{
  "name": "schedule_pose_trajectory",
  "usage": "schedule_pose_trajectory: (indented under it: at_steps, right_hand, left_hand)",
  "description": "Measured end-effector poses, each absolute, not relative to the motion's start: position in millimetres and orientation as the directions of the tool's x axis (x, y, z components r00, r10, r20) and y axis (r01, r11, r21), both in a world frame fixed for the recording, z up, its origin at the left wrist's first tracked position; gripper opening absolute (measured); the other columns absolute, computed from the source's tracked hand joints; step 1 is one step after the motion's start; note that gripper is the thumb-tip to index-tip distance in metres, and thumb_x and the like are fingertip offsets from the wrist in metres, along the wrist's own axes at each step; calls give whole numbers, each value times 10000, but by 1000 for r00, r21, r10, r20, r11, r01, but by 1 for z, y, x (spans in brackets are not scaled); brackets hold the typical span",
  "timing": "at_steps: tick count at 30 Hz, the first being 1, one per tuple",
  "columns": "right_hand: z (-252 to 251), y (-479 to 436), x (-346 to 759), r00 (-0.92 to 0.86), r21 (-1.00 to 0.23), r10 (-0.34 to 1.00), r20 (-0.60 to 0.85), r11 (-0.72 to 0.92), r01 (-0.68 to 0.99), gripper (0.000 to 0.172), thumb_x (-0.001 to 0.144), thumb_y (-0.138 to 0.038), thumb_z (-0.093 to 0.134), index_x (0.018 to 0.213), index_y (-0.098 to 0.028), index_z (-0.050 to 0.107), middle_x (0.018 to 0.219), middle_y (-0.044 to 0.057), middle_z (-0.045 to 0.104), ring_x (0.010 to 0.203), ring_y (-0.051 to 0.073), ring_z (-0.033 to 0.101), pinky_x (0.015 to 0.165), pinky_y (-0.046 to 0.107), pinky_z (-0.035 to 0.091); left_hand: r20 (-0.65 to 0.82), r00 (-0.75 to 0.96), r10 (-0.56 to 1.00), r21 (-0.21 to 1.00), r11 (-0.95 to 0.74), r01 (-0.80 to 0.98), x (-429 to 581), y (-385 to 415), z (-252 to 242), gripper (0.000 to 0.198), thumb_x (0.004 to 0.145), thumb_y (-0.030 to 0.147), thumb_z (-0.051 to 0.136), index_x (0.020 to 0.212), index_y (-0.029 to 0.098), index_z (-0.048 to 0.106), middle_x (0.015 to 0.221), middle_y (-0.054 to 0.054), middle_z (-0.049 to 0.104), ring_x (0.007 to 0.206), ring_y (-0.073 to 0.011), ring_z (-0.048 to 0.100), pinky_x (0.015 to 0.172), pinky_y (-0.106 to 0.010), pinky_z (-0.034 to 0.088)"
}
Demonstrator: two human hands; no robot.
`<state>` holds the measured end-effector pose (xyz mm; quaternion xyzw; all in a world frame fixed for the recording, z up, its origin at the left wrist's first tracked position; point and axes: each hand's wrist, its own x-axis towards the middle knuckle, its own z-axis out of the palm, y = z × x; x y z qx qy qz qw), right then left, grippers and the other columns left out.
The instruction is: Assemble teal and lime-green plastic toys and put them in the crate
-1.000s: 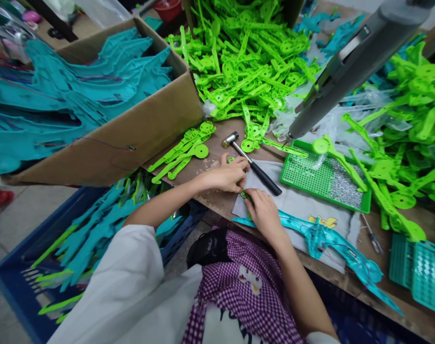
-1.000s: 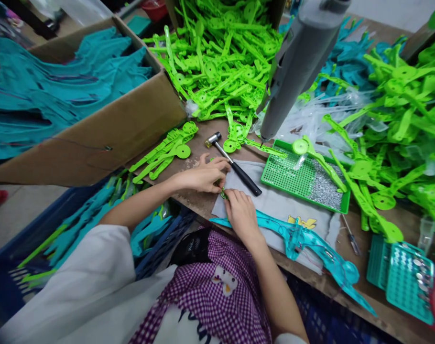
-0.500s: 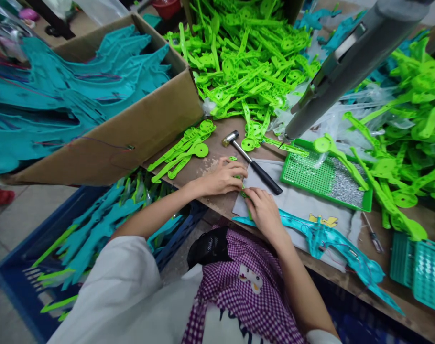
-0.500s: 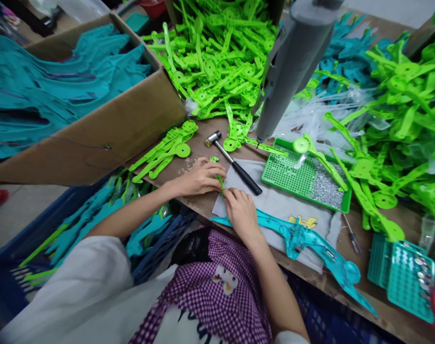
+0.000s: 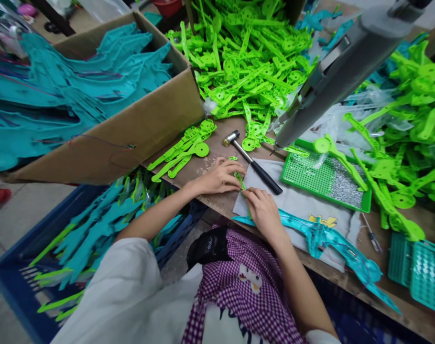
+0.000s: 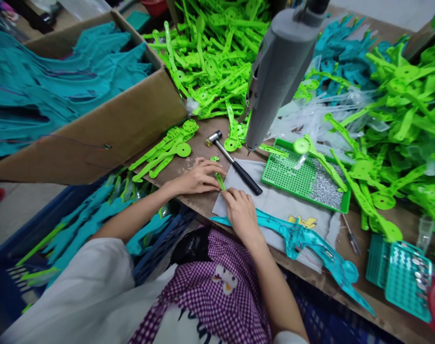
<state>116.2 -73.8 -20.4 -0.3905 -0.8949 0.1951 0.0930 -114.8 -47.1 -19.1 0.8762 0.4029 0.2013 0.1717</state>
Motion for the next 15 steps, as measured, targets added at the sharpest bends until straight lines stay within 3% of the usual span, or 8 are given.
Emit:
schedule_pose_trajectory:
  at_steps: [5,10,15]
  right_hand:
    - [-18,-74,116,-682,-387,732,-1,628,675,299,976,-249,409,1220,-219,577,1185,66,632,995,232,537,808,364,388]
    - [-16,-74,115,-681,-396,732,5,627,671,302,977,-240,403,1232,-208,560,1197,69,627,1011,231,538,815,358,393]
    - [-18,-74,115,-679,-409,734,15,624,666,289,973,-233,401,1214,-204,558,1192,73,631,1011,241,543,817,368,397]
  left_hand:
    - [179,578,796,449,-589,672,-112,-52,-21,123,872,301,615,848,273,731,1246,-47,631,1218,-247,486,1019,-460,230]
    - [146,500,853,552,-490,675,-111,-51,-22,151,871,359,620,864,246,720,1316,-62,577,1248,-248,469,1013,-438,238]
    - [112,446,888,608,-416,676,-117,-46,-19,187,873,391,631,946,234,703,1213,-56,648,1163,-218,551,1007,-413,239]
